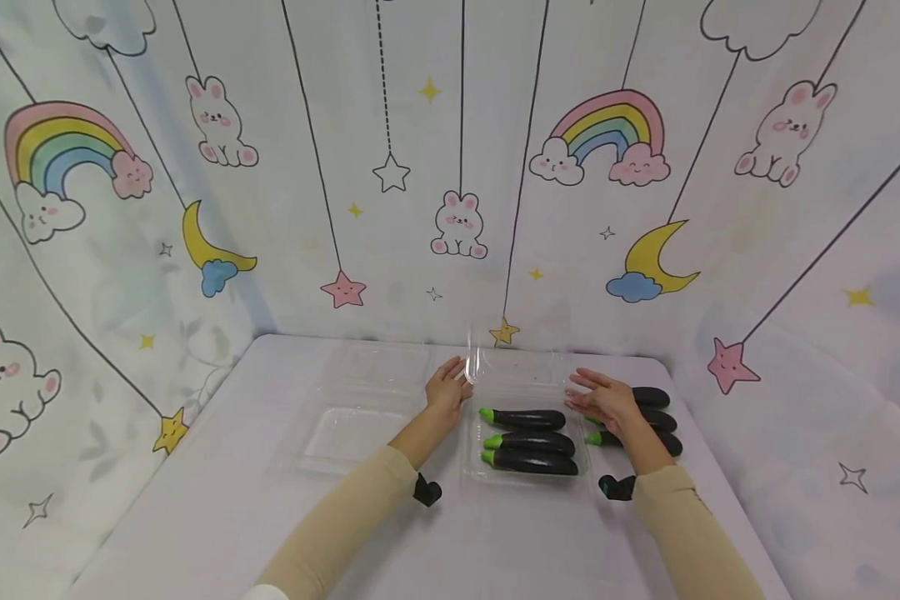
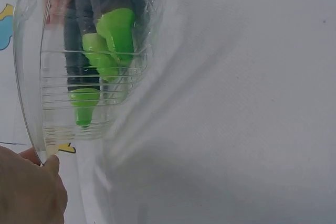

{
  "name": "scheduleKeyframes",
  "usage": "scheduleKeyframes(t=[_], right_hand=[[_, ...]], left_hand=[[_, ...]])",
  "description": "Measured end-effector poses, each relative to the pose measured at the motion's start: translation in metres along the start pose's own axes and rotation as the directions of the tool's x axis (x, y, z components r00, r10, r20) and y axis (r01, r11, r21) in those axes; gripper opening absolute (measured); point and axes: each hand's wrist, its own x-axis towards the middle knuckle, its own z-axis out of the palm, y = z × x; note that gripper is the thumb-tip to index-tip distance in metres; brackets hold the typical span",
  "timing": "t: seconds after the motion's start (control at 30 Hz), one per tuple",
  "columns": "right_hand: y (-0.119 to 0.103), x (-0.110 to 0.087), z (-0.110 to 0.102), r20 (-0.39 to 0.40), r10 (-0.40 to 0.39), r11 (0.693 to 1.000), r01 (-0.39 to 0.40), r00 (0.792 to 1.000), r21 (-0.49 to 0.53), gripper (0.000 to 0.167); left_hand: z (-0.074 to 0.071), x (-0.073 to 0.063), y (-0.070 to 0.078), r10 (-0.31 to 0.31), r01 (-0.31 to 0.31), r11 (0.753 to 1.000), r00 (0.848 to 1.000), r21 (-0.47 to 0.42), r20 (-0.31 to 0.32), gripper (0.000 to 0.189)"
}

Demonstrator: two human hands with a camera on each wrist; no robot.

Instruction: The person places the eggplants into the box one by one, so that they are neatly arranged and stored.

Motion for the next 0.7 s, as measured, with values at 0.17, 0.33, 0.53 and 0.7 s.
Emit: scheduleKeyframes(t=[0.17, 0.33, 0.53, 0.7], right_hand=[[0.0012, -0.0002, 0.0014, -0.018, -0.006, 0.999, 0.005, 1.000, -0.033, 0.078], [0.0012, -0.0004, 0.0005, -0.014, 0.000, 0.999, 0.000, 1.000, -0.034, 0.077], [0.0021, -0.0003, -0.0021, -0.008, 0.015, 1.000, -0.015, 1.000, -0.008, 0.056], [0.0022, -0.0010, -0.0029, -0.012, 0.011, 1.000, -0.011, 1.000, -0.019, 0.053]], left_hand=[[-0.0007, 0.0012, -0.0007, -0.001, 0.000, 1.000, 0.999, -0.022, -0.045, 0.069], [0.0008, 0.0024, -0.0004, -0.001, -0.003, 0.999, 0.997, -0.043, -0.074, 0.072], [0.0008, 0.0025, -0.0003, -0.004, 0.001, 1.000, 0.997, -0.029, -0.082, 0.082], [0.0003, 0.0024, -0.0002, 0.002, -0.003, 1.000, 0.997, -0.008, -0.071, 0.078]])
